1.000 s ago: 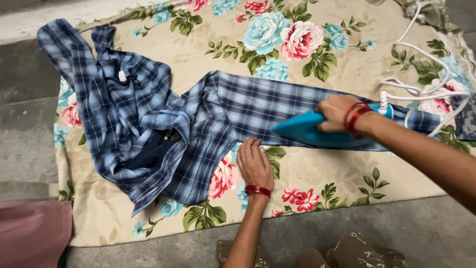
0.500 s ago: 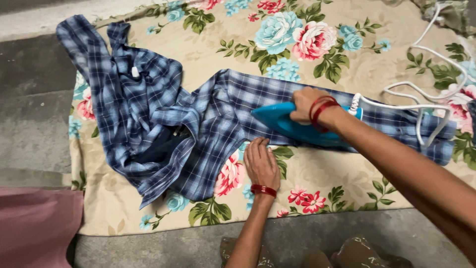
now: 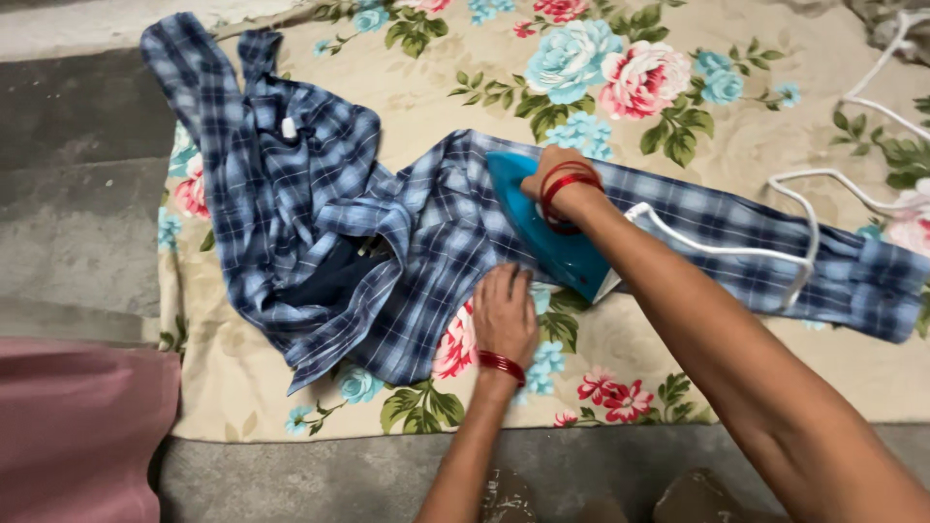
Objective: The person irons a blue and white checkered shirt laid out on a floral-patterned cloth. They smooth the fabric with their hands and use a blue iron to press the sleeves and body of the shirt.
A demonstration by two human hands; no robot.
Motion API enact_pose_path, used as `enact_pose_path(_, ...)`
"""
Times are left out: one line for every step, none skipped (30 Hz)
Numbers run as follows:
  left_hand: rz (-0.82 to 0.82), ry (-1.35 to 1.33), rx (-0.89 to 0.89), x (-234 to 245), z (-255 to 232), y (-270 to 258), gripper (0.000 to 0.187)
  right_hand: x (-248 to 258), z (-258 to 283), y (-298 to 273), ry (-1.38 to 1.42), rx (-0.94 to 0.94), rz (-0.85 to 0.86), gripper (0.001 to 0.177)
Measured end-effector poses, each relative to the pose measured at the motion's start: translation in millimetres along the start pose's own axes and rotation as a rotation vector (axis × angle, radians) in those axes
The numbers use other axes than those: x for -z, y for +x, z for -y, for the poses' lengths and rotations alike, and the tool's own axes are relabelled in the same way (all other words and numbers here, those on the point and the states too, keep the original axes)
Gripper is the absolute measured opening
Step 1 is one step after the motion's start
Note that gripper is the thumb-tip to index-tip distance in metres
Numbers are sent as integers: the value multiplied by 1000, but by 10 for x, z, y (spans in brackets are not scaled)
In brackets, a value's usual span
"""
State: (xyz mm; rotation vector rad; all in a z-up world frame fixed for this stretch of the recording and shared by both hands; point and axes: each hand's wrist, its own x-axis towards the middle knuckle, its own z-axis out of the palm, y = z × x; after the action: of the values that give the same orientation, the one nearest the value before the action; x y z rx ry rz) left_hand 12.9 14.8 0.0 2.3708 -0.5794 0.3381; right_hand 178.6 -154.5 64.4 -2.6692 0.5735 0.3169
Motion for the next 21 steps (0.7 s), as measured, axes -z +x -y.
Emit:
enact_pose_path(-1, 57, -38, 75, 100, 22, 31, 2, 25, 50, 12, -13, -14, 39)
enact_pose_path(5, 64, -34, 170, 212, 36, 33, -12, 54, 93, 23, -26, -28, 39)
enact_pose_path(8, 60, -30, 233, 290, 48, 35, -35, 59, 130, 30, -30, -27, 38)
enact_pose_path(12, 55, -25, 255, 321, 59, 38, -74, 82, 175, 37, -34, -27, 37)
enact_pose_path(1, 0, -12, 286, 347, 47, 38, -136, 137, 222, 54, -37, -23, 36)
enact_pose_path(-11, -56, 1, 316, 366, 21, 39, -177, 138, 265, 41, -32, 2, 38)
enact_pose_path(-29, -112, 18, 320, 382, 20, 40, -199, 111, 319, 23, -22, 27, 40)
enact_pose_path(-30, -125, 36, 308, 397, 43, 38, -227, 120, 386, 4, -12, 52, 41)
enact_pose_path(-31, -136, 58, 306, 402, 48, 37, -263, 172, 460, 24, -32, 54, 42)
enact_pose_path(-32, -146, 81, 319, 412, 48, 35, -281, 225, 543, 43, -53, 55, 43)
enact_pose_path(-41, -151, 82, 307, 396, 61, 35, -256, 233, 640, 58, -80, 47, 44)
enact_pose_path(-50, -156, 83, 301, 368, 60, 35, -254, 251, 720, 53, -70, 29, 41)
enact_pose_path(-55, -152, 83, 334, 382, 61, 35, -293, 322, 780, 58, -59, 14, 38)
enact_pose_path(-56, -157, 77, 351, 393, 79, 35, -315, 385, 841, 63, -47, 0, 36)
enact_pose_path(-55, -161, 76, 358, 388, 73, 34, -314, 436, 901, 75, -44, -19, 36)
enact_pose_path(-54, -166, 74, 363, 385, 66, 34, -291, 487, 957, 88, -41, -38, 37)
enact_pose_path(-51, -172, 92, 364, 379, 71, 34, -269, 517, 967, 100, -40, -60, 37)
enact_pose_path(-47, -177, 110, 368, 375, 79, 34, -254, 533, 934, 98, -30, -5, 37)
enact_pose_path(-47, -188, 128, 367, 366, 90, 34, -200, 525, 900, 91, -20, 46, 36)
enact_pose_path(-58, -207, 137, 389, 368, 83, 33, -146, 518, 856, 85, -11, 96, 36)
enact_pose_path(-72, -231, 145, 400, 364, 89, 31, -105, 463, 784, 58, 0, 150, 37)
